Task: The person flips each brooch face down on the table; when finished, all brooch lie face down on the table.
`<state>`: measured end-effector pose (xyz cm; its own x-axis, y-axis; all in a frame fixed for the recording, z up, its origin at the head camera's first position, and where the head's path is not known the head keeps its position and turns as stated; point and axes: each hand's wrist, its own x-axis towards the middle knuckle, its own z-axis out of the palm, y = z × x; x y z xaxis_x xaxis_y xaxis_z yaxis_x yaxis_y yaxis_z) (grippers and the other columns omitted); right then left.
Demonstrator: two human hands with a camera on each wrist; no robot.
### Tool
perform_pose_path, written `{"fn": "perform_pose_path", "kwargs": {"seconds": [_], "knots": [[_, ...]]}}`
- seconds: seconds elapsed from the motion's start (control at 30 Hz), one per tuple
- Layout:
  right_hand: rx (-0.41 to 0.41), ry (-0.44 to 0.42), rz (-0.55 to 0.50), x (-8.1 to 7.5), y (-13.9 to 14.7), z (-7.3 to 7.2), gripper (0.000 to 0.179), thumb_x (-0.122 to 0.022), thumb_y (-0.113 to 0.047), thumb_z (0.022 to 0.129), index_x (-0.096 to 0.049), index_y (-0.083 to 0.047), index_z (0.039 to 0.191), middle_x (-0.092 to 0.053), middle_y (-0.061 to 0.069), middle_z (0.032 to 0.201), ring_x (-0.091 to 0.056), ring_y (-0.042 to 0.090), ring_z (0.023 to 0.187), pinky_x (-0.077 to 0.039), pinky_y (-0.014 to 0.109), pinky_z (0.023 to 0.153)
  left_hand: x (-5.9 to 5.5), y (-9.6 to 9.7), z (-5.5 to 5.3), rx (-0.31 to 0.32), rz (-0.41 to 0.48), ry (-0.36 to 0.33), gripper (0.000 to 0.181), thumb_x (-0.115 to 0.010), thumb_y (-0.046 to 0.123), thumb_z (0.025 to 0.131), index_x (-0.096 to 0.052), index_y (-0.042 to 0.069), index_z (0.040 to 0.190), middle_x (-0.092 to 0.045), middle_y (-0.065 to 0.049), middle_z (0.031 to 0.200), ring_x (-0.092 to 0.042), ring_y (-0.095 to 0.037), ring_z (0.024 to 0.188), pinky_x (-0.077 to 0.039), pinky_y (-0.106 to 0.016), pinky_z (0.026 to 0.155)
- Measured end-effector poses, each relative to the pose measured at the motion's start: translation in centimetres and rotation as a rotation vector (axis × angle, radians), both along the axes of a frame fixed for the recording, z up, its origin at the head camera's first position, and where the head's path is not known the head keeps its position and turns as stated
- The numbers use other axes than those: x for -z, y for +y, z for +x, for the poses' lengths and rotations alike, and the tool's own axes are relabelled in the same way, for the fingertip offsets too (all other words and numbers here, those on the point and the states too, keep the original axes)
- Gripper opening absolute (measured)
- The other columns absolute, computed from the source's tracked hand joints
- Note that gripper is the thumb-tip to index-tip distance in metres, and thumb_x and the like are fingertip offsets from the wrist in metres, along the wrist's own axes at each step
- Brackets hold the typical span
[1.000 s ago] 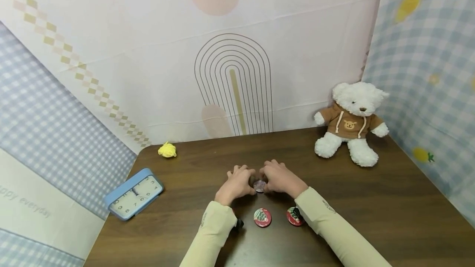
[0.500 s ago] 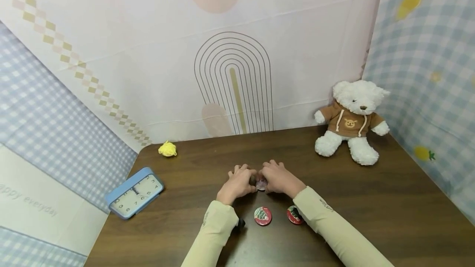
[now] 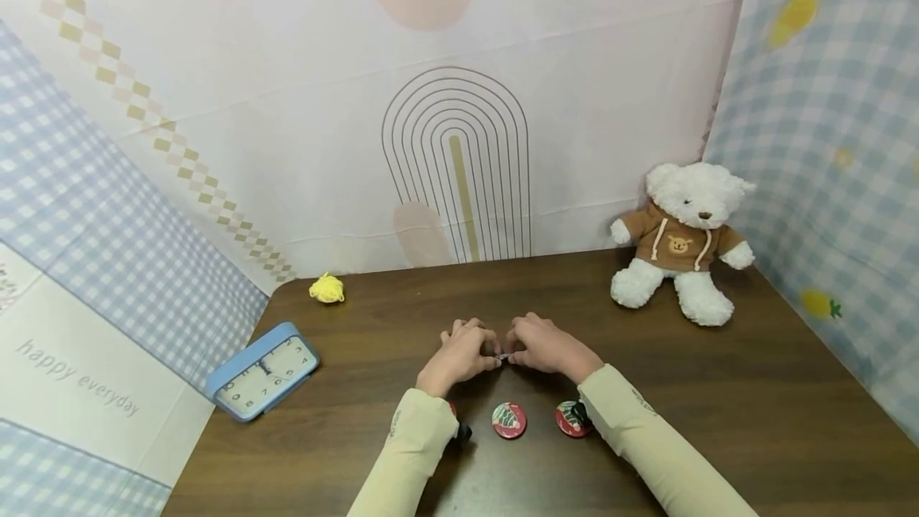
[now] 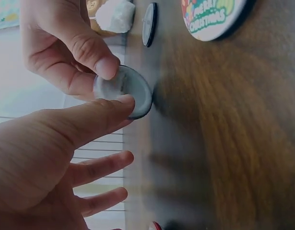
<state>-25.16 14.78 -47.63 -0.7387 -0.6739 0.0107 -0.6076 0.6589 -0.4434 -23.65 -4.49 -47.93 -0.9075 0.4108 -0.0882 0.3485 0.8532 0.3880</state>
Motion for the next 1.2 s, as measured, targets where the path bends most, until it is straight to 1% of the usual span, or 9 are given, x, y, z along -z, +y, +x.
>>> {"fn": "perform_pose_path", "kwargs": {"seconds": [0.17, 0.27, 0.43, 0.6, 0.67, 0.83, 0.93, 1.03, 1.2], "knots": [[-0.011, 0.048, -0.023, 0.2, 0.4, -0.2, 0.015, -0.072, -0.002, 0.090, -0.071, -0.015, 0.082, -0.062, 0.004, 0.101, -0.055, 0.027, 0.096, -0.048, 0.047, 0.083, 0.0, 0.3, 0.0, 0.012, 0.033, 0.017, 0.011, -0.077, 0.027, 0.091, -0.071, 0.024, 0.082, -0.060, -0.001, 0.108, -0.045, -0.035, 0.117, -0.033, -0.054, 0.092], [-0.006, 0.063, -0.020, 0.3, 0.5, -0.1, 0.013, -0.074, -0.004, 0.088, -0.071, -0.014, 0.082, -0.061, 0.003, 0.097, -0.055, 0.026, 0.093, -0.047, 0.046, 0.081, 0.1, 0.6, 0.1, 0.021, 0.032, 0.024, 0.010, -0.077, 0.027, 0.091, -0.072, 0.023, 0.083, -0.060, -0.001, 0.105, -0.047, -0.035, 0.115, -0.033, -0.052, 0.090], [0.078, 0.028, 0.024, 0.0, 0.5, 0.3, 0.012, -0.078, -0.009, 0.086, -0.069, -0.016, 0.083, -0.059, -0.001, 0.094, -0.051, 0.025, 0.091, -0.040, 0.050, 0.079, 0.2, 1.2, 0.3, 0.030, -0.003, 0.034, 0.012, -0.076, 0.029, 0.091, -0.072, 0.021, 0.084, -0.060, -0.001, 0.104, -0.046, -0.033, 0.112, -0.033, -0.054, 0.091], [0.134, -0.007, 0.055, 0.1, 0.5, 0.3, 0.021, -0.084, -0.008, 0.078, -0.067, -0.017, 0.084, -0.059, -0.002, 0.093, -0.051, 0.027, 0.094, -0.036, 0.056, 0.081, 0.5, 1.9, 0.3, 0.009, -0.061, 0.046, 0.017, -0.077, 0.029, 0.090, -0.068, 0.020, 0.080, -0.058, -0.003, 0.103, -0.045, -0.033, 0.110, -0.033, -0.055, 0.090], [0.139, 0.001, 0.066, 0.3, 0.5, 0.2, 0.022, -0.085, -0.007, 0.077, -0.067, -0.017, 0.085, -0.060, -0.003, 0.090, -0.052, 0.025, 0.091, -0.036, 0.058, 0.083, 0.5, 2.1, 0.3, 0.000, -0.083, 0.052, 0.017, -0.077, 0.030, 0.090, -0.067, 0.019, 0.082, -0.057, -0.004, 0.105, -0.045, -0.032, 0.110, -0.033, -0.055, 0.090], [0.143, 0.034, 0.090, 0.5, 0.2, 0.3, 0.021, -0.083, -0.006, 0.078, -0.066, -0.015, 0.086, -0.058, -0.003, 0.084, -0.050, 0.024, 0.084, -0.035, 0.063, 0.086, 0.6, 2.6, 0.3, -0.017, -0.109, 0.060, 0.022, -0.079, 0.031, 0.088, -0.070, 0.016, 0.101, -0.058, -0.008, 0.112, -0.045, -0.033, 0.112, -0.033, -0.052, 0.089], [0.155, 0.031, 0.108, 0.6, 0.1, 0.5, 0.020, -0.083, -0.007, 0.079, -0.066, -0.013, 0.086, -0.057, -0.001, 0.083, -0.050, 0.026, 0.085, -0.034, 0.066, 0.088, 0.6, 2.7, 0.4, -0.026, -0.109, 0.061, 0.024, -0.080, 0.032, 0.088, -0.067, 0.016, 0.101, -0.057, -0.008, 0.112, -0.044, -0.033, 0.111, -0.032, -0.050, 0.087], [0.167, 0.011, 0.127, 0.6, 0.1, 0.6, 0.017, -0.084, -0.010, 0.081, -0.070, -0.010, 0.092, -0.059, 0.001, 0.088, -0.052, 0.029, 0.089, -0.034, 0.065, 0.087, 0.6, 2.8, 0.5, -0.035, -0.098, 0.053, 0.024, -0.081, 0.032, 0.087, -0.064, 0.017, 0.096, -0.055, -0.008, 0.110, -0.044, -0.032, 0.108, -0.032, -0.049, 0.085], [0.179, -0.008, 0.131, 0.8, 0.3, 0.6, 0.025, -0.083, -0.014, 0.083, -0.075, -0.005, 0.105, -0.061, 0.006, 0.097, -0.052, 0.033, 0.095, -0.035, 0.063, 0.086, 0.5, 2.8, 0.4, -0.042, -0.091, 0.041, 0.026, -0.081, 0.033, 0.087, -0.063, 0.017, 0.096, -0.054, -0.008, 0.110, -0.043, -0.031, 0.106, -0.032, -0.050, 0.086]]}}
